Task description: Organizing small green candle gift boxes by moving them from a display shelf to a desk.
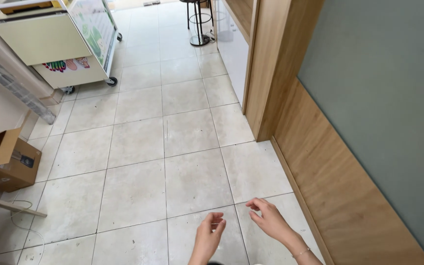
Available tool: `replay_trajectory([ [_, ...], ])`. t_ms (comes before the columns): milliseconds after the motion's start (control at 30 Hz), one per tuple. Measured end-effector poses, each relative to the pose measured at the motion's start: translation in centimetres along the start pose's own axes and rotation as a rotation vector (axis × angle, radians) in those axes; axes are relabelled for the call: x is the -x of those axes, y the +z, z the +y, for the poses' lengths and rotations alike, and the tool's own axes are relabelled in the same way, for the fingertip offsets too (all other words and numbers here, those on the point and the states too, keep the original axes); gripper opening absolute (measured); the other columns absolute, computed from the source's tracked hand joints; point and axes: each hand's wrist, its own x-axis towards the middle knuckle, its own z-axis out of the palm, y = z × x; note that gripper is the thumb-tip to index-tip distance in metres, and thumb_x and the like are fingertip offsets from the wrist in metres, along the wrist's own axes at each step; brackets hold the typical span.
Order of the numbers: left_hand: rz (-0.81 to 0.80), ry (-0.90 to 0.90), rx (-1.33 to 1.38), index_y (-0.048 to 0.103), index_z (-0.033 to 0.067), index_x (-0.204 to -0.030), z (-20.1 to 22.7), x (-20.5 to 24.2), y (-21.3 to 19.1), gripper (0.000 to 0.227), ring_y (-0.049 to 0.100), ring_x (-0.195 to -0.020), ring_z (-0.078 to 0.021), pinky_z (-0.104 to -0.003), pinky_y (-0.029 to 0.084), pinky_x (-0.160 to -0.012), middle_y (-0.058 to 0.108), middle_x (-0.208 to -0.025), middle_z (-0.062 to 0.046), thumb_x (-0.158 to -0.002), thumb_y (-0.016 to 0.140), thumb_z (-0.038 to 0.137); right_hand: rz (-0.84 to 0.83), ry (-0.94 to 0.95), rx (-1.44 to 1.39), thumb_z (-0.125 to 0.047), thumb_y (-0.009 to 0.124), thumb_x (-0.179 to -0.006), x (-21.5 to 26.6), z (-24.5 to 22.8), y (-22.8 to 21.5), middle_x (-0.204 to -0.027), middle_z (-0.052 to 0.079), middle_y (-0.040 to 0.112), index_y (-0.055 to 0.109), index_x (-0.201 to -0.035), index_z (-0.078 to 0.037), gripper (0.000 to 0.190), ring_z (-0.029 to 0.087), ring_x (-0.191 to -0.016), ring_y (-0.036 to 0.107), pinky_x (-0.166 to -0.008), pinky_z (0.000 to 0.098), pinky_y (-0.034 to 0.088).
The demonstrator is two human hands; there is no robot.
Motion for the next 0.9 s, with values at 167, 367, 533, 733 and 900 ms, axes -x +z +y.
replay_trajectory([
  [167,0.030,-0.083,0.050,0.066,0.0067,-0.122,2.9,-12.6,-3.8,0.031,0.074,-0.100,-0.0183,-0.033,0.059,-0.083,0.076,-0.110,-0.008,-0.095,0.066,0.022,-0.072,0.118,-0.005,-0.017,0.063,-0.093,-13.5,-1.6,-1.7,-0.113,0.002,0.073,0.067,-0.112,-0.010,0.021,0.016,-0.106,0.069,-0.083,0.0332,0.058],
  [367,-0.003,-0.128,0.037,0.066,0.0083,-0.123,5.4,-30.5,-9.2,0.031,0.074,-0.102,-0.0175,-0.033,0.060,-0.085,0.075,-0.112,-0.008,-0.096,0.065,0.023,-0.034,0.119,0.006,-0.017,0.064,-0.093,-32.2,-0.7,-1.3,-0.109,0.004,0.074,0.068,-0.112,-0.009,0.021,0.017,-0.103,0.070,-0.083,0.0333,0.058],
  [533,-0.064,-0.006,-0.037,0.067,0.0063,-0.121,10.9,-45.7,-14.3,0.031,0.075,-0.099,-0.0186,-0.032,0.059,-0.084,0.077,-0.110,-0.009,-0.094,0.067,0.022,0.055,0.063,0.010,-0.017,0.066,-0.091,-48.6,-4.2,-1.6,-0.107,0.006,0.074,0.069,-0.112,-0.008,0.023,0.018,-0.100,0.072,-0.083,0.0333,0.058],
  [733,-0.087,0.076,-0.112,0.066,0.0065,-0.121,18.0,-60.7,-18.6,0.031,0.075,-0.099,-0.0188,-0.032,0.059,-0.083,0.075,-0.110,-0.009,-0.094,0.067,0.023,0.085,0.121,-0.062,-0.016,0.064,-0.091,-64.4,-7.6,-3.9,-0.115,0.004,0.072,0.067,-0.112,-0.008,0.023,0.016,-0.107,0.069,-0.083,0.0345,0.060],
  [900,-0.139,0.036,-0.064,0.066,0.0061,-0.121,20.6,-74.0,-19.7,0.031,0.075,-0.102,-0.0182,-0.032,0.060,-0.084,0.075,-0.111,-0.008,-0.094,0.066,0.022,0.053,0.200,-0.052,-0.019,0.063,-0.093,-77.0,-5.3,-6.0,-0.117,0.003,0.072,0.067,-0.114,-0.010,0.023,0.016,-0.110,0.068,-0.086,0.0344,0.058],
])
